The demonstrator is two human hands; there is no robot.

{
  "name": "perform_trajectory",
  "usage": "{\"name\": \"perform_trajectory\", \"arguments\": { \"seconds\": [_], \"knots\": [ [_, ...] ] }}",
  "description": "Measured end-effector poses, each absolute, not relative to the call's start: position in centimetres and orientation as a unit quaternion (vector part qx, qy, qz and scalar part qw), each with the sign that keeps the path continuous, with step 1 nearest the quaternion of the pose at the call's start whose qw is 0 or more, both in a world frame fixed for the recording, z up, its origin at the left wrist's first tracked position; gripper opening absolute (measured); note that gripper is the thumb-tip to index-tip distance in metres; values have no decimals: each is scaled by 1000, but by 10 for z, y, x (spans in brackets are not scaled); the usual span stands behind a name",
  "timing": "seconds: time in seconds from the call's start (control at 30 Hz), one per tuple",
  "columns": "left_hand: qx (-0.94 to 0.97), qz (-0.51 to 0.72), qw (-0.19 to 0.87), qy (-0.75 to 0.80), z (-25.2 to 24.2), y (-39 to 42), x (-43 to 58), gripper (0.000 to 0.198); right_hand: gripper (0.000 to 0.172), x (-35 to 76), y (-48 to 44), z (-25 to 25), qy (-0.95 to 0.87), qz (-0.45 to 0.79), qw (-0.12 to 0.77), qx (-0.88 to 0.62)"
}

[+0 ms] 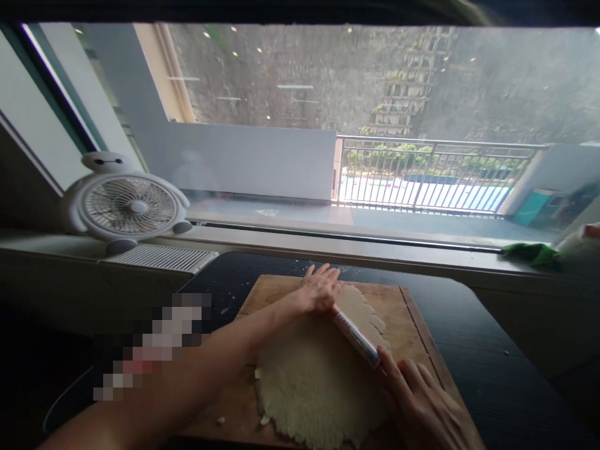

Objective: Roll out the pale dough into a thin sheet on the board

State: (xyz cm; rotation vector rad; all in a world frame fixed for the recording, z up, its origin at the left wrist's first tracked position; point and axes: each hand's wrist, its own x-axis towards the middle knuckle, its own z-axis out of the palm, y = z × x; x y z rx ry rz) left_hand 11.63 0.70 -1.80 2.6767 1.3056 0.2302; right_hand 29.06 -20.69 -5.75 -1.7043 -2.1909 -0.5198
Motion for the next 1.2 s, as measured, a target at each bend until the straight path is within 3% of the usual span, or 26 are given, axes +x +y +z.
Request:
{"name": "perform_trajectory", "arguments": {
  "seconds": [0.13,0.4,0.57,0.8,1.07,1.2],
  "knots": [
    [891,90,40,444,-26,2,98,52,54,290,-210,-63,-768,-170,175,-592],
    [829,177,163,505,-9,39,173,41,43,296,-203,-59,-724,-85,200,-655],
    [801,205,204,525,3,39,133,37,41,295,-206,-54,-682,-21,251,-687],
    [793,162,259,527,5,19,96,16,43,298,-204,-54,-674,27,241,-698],
    [787,95,291,535,29,6,131,7,42,300,-200,-61,-644,34,279,-712],
    [767,93,319,549,34,0,134,11,42,301,-197,-66,-635,31,295,-713]
  ]
}}
